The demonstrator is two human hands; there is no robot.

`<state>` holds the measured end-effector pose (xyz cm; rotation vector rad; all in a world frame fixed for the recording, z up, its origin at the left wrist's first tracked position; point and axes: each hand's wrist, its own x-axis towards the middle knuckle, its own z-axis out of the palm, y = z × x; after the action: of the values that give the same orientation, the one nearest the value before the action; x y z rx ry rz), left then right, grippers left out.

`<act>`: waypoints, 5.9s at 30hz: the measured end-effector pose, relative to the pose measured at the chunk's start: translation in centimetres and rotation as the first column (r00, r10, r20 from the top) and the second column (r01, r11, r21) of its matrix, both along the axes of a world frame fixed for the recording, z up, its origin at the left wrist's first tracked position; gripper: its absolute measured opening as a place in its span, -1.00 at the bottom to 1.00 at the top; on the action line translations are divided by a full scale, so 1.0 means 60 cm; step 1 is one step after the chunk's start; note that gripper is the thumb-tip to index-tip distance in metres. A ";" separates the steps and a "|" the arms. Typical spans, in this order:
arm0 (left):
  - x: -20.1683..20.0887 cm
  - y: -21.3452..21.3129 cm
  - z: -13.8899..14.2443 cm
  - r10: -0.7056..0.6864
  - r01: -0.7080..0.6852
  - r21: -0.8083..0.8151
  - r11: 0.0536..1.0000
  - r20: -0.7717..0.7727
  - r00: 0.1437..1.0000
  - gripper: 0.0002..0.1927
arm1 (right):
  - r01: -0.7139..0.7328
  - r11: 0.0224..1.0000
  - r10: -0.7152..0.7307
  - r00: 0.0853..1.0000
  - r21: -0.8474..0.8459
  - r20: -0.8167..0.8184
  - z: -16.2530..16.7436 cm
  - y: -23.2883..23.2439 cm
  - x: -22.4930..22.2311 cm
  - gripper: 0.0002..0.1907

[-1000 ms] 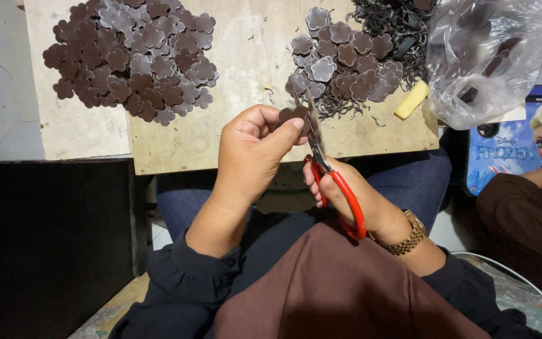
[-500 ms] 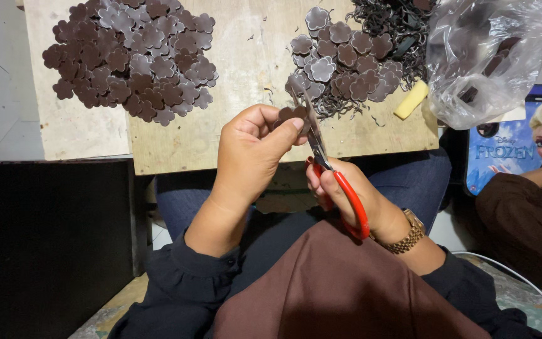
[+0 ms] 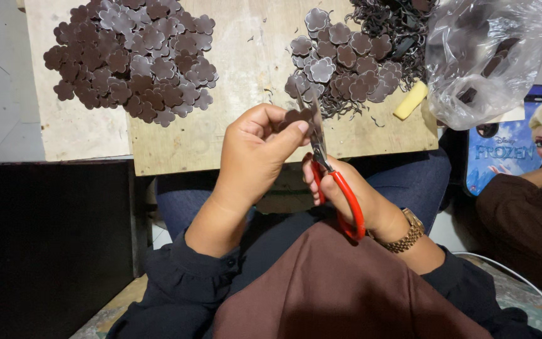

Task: The person sits on the floor and uses red-handled scissors to trim the edges of small dark flower-shaped craft pieces. The person picks up each piece, trims its perimeter, and places the finished piece into a growing pile on the wooden board.

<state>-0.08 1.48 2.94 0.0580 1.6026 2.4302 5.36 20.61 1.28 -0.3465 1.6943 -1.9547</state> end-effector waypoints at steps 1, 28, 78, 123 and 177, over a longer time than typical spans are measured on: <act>0.000 0.000 0.000 -0.012 0.012 -0.019 1.000 -0.004 1.000 -0.92 | 0.000 1.000 0.000 1.000 -0.016 0.003 0.002 0.000 0.000 -0.32; 0.001 0.002 0.002 -0.011 0.011 -0.013 1.000 0.012 1.000 -0.93 | 0.006 0.991 0.008 0.995 -0.137 0.101 -0.003 0.005 0.002 -0.34; 0.000 -0.010 0.005 0.028 -0.029 -0.015 0.999 -0.037 0.999 -0.87 | -0.031 0.987 0.046 0.994 -0.159 0.096 -0.004 0.000 -0.004 -0.31; -0.006 -0.009 -0.004 -0.151 0.131 0.167 0.977 0.111 0.982 -0.87 | -0.042 0.989 0.043 0.999 -0.144 -0.002 -0.010 0.009 0.002 -0.10; 0.002 0.007 -0.017 -0.041 0.028 0.121 0.992 0.107 0.993 -0.89 | 0.092 0.988 -0.084 0.994 -0.121 0.071 -0.012 0.002 0.010 -0.46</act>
<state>0.06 1.93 1.94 -0.0275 1.3983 2.4548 5.97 20.72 0.54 -0.2527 1.5751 -2.1178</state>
